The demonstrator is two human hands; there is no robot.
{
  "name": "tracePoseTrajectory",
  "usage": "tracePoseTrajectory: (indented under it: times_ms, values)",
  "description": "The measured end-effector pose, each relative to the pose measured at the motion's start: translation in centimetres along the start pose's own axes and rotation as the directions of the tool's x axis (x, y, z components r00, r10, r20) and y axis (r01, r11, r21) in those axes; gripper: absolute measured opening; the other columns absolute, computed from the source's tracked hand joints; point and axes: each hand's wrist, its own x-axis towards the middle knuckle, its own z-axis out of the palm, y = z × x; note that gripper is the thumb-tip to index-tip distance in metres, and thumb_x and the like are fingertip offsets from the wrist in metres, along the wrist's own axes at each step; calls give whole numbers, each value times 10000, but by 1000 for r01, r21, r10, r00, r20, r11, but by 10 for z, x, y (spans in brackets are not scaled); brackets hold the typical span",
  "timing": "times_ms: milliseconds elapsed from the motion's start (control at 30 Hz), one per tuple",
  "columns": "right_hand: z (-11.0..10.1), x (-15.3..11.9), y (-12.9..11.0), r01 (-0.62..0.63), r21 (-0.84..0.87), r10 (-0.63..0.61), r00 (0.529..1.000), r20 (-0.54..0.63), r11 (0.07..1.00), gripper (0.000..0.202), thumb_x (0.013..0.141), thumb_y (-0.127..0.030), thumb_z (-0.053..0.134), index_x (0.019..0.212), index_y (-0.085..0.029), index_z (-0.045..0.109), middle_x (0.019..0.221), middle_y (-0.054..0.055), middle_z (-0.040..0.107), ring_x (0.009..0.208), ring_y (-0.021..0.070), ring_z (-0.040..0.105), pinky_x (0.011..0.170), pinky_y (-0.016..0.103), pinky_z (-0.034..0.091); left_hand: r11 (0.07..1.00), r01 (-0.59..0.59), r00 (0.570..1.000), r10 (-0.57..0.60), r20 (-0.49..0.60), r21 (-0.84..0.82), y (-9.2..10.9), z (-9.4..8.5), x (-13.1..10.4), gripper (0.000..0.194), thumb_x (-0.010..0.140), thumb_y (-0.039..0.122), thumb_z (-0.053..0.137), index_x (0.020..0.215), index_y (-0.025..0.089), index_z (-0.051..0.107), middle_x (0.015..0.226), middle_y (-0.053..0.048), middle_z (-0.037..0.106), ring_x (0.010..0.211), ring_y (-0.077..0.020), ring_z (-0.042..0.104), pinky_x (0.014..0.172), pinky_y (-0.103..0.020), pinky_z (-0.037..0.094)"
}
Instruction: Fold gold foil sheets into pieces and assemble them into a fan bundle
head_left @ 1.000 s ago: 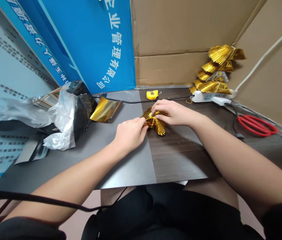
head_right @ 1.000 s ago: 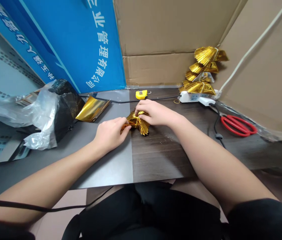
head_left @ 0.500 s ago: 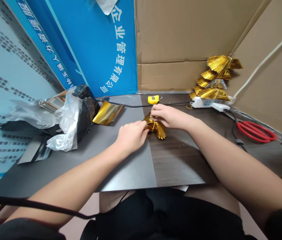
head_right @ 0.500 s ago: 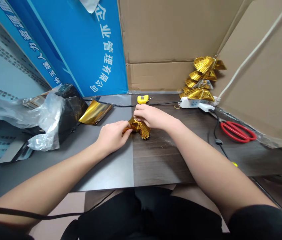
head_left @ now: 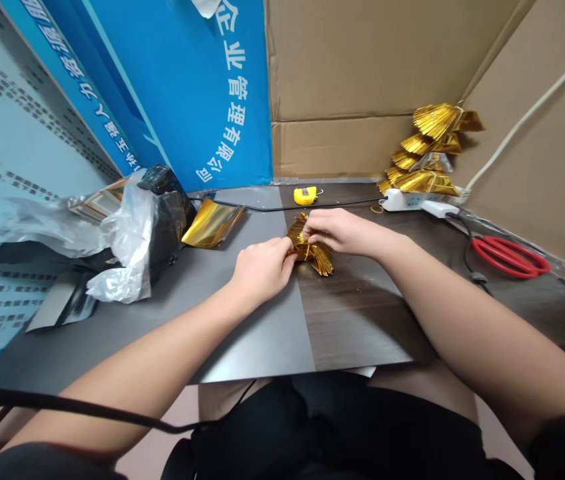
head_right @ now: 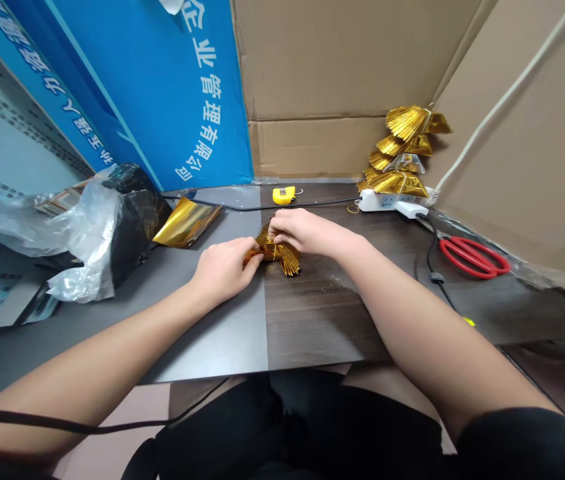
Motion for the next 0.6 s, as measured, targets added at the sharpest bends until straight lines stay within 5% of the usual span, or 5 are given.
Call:
tracePoseTrajectory:
  times_ms: [300,600]
  values:
    - [-3,-1,1,-72,-95,77,995,56,993,182,942,-174,473,763,-164,502,803,46,508,644,131,424,604,262,321,1000,5,1000,-5,-5,-17,0,-1,1,182,1009,353,477,972,218,594,1009,-12,713,884,-240,693,586,-314,380]
    - [4,2,-9,24,20,-24,1000,18,1000,165,972,-191,436,815,-175,483,847,52,512,744,156,482,685,263,385,999,-25,1000,25,-5,-28,0,1,2,166,1006,337,482,1003,219,599,1012,-28,705,897,-241,690,624,-324,422]
